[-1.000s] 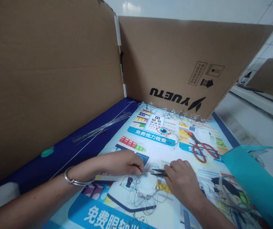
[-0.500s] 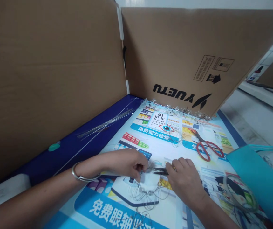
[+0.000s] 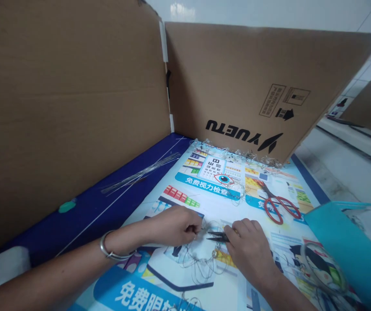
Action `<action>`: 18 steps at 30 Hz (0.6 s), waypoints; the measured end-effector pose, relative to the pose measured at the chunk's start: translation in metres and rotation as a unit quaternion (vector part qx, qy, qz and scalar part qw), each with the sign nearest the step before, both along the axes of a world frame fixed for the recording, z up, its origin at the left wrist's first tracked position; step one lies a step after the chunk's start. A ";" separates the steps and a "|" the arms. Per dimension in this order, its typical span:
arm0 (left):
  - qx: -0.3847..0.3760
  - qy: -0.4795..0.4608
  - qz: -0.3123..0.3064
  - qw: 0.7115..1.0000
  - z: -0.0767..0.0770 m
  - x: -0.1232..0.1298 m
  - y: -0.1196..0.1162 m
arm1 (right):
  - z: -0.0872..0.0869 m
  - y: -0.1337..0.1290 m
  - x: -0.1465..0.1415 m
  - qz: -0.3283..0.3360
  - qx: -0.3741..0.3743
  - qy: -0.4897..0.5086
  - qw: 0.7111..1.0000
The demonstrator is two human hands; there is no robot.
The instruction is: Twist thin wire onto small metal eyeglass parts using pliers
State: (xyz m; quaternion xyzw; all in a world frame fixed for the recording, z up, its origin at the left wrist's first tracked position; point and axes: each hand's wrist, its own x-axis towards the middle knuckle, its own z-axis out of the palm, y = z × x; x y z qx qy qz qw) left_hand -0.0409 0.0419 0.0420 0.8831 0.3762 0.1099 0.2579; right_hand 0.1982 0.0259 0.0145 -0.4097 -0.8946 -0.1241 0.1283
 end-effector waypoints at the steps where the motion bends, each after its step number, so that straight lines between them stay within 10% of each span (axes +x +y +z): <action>1: 0.005 -0.002 0.010 1.000 -0.001 0.001 0.000 | -0.001 0.001 0.001 -0.006 -0.006 0.014 1.000; 18: -0.090 -0.051 0.077 0.992 -0.014 0.000 0.006 | -0.002 0.009 0.008 -0.086 -0.109 0.102 0.985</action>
